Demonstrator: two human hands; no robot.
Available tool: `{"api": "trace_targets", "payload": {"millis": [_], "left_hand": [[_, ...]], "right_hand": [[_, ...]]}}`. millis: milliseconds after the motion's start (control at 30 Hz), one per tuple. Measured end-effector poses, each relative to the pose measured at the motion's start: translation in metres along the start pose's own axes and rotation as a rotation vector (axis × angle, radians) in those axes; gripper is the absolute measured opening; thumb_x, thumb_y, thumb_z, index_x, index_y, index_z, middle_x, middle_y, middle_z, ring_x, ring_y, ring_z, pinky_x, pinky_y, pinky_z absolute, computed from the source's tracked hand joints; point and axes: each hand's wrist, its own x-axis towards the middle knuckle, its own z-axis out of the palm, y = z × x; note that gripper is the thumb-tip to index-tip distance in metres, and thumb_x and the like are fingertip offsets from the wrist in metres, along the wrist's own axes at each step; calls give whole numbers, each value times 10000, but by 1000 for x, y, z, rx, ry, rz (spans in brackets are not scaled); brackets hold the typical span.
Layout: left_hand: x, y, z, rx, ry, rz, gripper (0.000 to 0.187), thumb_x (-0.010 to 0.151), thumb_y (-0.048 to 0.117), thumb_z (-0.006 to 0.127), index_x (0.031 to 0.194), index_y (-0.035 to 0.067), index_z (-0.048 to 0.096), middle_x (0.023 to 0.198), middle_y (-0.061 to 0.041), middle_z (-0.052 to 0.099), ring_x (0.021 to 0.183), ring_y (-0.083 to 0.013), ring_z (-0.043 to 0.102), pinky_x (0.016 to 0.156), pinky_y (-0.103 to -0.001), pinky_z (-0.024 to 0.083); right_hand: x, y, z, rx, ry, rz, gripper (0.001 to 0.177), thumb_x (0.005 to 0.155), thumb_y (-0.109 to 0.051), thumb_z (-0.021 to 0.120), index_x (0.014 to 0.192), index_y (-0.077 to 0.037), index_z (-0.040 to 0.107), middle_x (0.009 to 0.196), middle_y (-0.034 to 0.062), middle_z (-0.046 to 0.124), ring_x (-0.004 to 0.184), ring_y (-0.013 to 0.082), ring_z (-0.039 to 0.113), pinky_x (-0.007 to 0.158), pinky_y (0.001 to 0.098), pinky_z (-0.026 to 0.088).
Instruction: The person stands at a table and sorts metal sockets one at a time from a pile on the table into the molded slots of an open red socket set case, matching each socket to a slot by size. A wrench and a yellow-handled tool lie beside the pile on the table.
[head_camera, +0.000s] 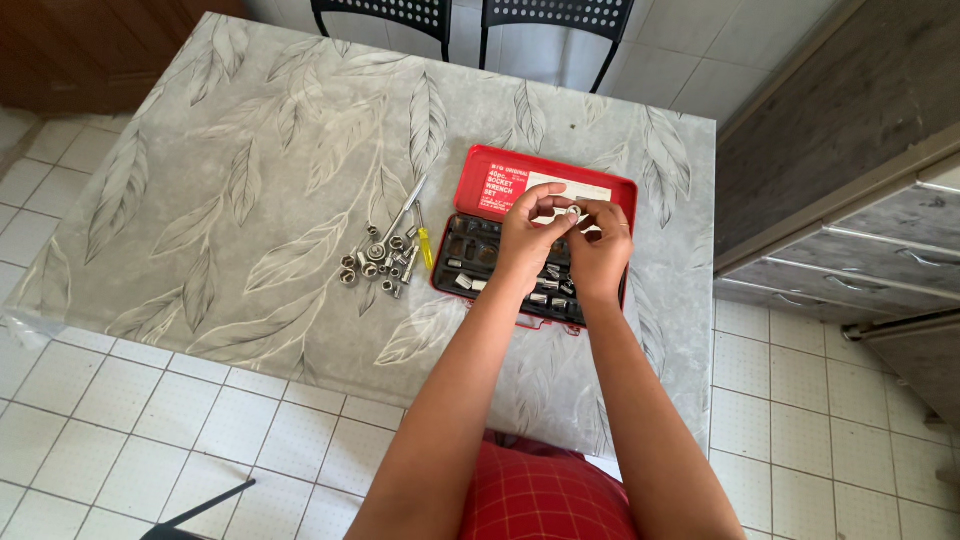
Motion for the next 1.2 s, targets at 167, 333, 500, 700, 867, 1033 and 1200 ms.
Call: {"api": "trace_targets", "payload": {"millis": [167,333,500,700,867,1033,1200], "left_hand": [[-2,-1,0,-49,5,-5,433,864,5,773,1275,53,642,1093,-64,704,950,-104,641,808,-266,535],[-2,-2,-1,-48,7,-14,436,861,9,778,1274,50,644,1101,-74,711,956,-106,644,822,-266,535],[-2,-3,0,-91,-3,-11,434,868,16,784,1276,41,638,1104,-81,712,963,-112,641,827,-273,534],[-2,-4,0,-91,1,-4,436,868,15,773,1280,38,633,1113,-81,710,982,-111,635,828,-271,534],[-5,-6,-8,-164,35,-53,363,908,55,741,1252,43,626,1082,-71,702,933,-110,632,756,-273,520],[-4,-11,-29,-142,120,11,299,962,107,721,1246,52,643,1030,-51,695,905,-89,628,750,-244,504],[-8,-15,-63,-66,256,-44,248,992,191,686,1211,77,659,942,3,672,837,-61,618,661,-230,469]], "right_hand": [[-1,0,0,-11,4,0,264,833,87,707,1080,-4,723,1077,83,680,794,143,671,644,269,556],[-2,0,1,-3,3,4,236,840,72,723,1063,-6,722,1073,83,679,796,143,671,636,269,553],[-3,1,-1,0,0,-4,234,846,66,723,1069,-5,719,1079,82,677,790,142,659,642,267,546],[-4,2,-1,-16,6,-13,223,840,67,729,1051,-1,725,1066,82,682,791,148,655,644,277,540],[-6,0,5,22,-28,-34,237,849,54,734,1080,5,715,1076,80,676,785,139,672,656,266,561],[-9,-11,22,-2,-51,-84,227,843,0,811,1055,0,732,1026,77,683,758,140,657,634,265,549],[-16,-28,44,-21,-122,-108,217,830,-19,833,1036,-17,766,972,77,696,725,142,650,630,280,543]]}}
